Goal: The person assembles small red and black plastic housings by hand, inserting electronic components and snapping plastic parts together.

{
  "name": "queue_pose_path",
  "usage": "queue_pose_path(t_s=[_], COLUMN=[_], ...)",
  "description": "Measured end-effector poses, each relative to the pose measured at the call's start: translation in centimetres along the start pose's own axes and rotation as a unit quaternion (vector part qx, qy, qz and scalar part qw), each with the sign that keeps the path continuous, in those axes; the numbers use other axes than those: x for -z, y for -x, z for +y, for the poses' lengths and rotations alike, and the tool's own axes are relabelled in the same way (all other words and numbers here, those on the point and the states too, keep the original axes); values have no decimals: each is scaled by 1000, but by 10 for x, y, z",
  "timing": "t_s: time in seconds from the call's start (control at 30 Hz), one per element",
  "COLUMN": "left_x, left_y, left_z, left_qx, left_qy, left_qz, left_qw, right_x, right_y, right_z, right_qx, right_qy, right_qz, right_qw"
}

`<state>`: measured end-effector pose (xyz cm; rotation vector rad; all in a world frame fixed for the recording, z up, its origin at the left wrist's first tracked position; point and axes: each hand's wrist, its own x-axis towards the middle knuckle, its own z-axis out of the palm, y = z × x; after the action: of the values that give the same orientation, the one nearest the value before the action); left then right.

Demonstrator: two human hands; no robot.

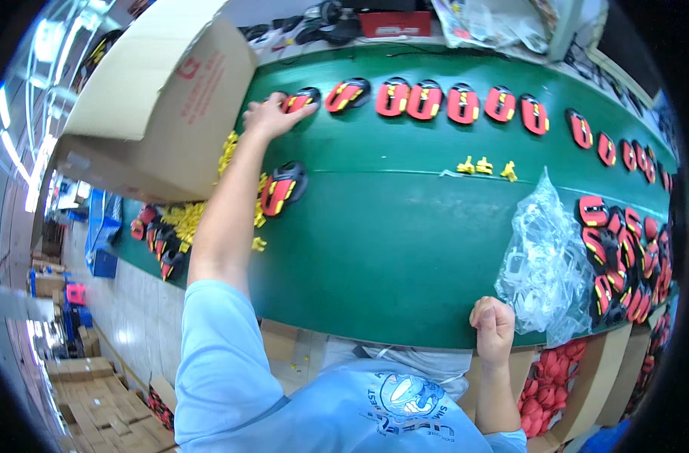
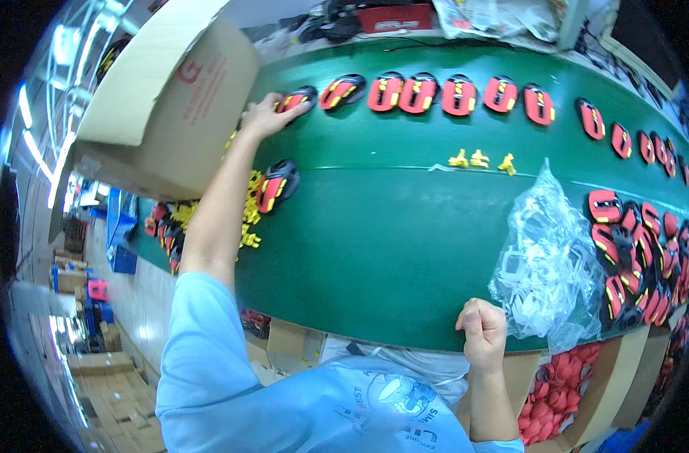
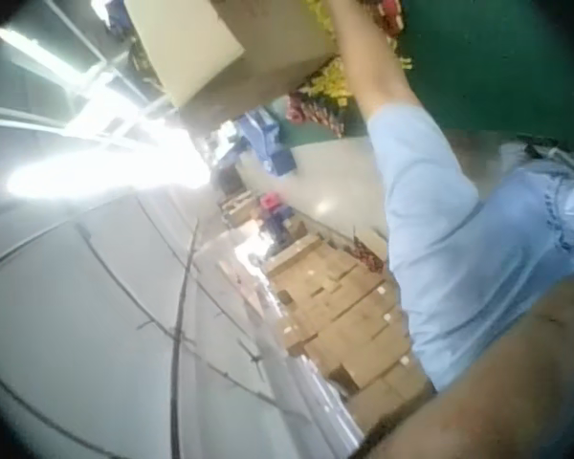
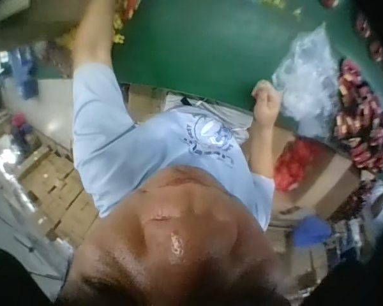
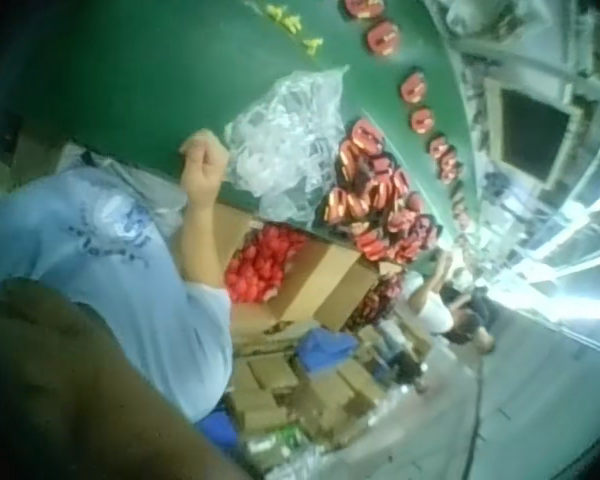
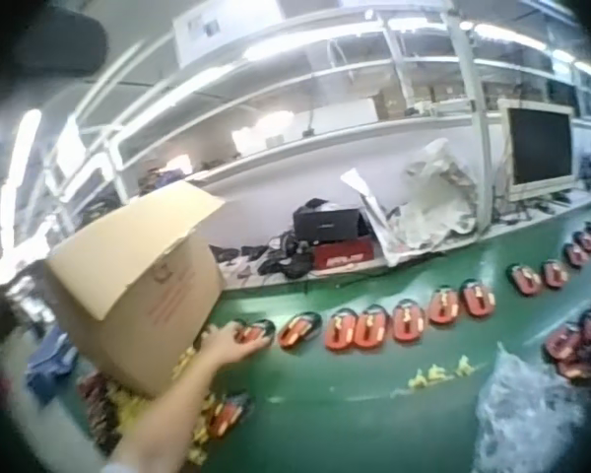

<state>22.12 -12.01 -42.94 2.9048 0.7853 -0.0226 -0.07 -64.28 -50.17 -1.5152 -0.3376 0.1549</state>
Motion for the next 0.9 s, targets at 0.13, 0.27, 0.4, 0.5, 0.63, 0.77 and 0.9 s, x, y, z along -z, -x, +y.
queue_pose_path(t_s=[0.13, 0.27, 0.4, 0.5, 0.63, 0.77, 0.9], left_x=[-20, -15, -12, 2, 66, 89, 90], left_y=[-48, -51, -28, 30, 184, 293, 348], left_z=[-37, -80, -19, -19, -62, -153, -298], left_qx=[40, 59, -42, -127, -218, -176, 99], left_qy=[36, 22, 71, 150, 113, 86, 131], left_qz=[-43, -13, -27, 102, 178, 154, 119], left_qw=[998, 998, 996, 975, 953, 969, 979], right_x=[-7, -17, -12, -12, -12, -59, -145], right_y=[-9, -15, 3, 5, -1, -1, -23], right_z=[-13, -21, -21, -11, -8, -35, -43], right_qx=[30, 24, 53, 68, 43, 61, 152], right_qy=[33, 87, 139, 137, 192, 240, 224], right_qz=[-12, -62, -11, 2, -79, -148, -389], right_qw=[999, 994, 989, 988, 977, 957, 881])
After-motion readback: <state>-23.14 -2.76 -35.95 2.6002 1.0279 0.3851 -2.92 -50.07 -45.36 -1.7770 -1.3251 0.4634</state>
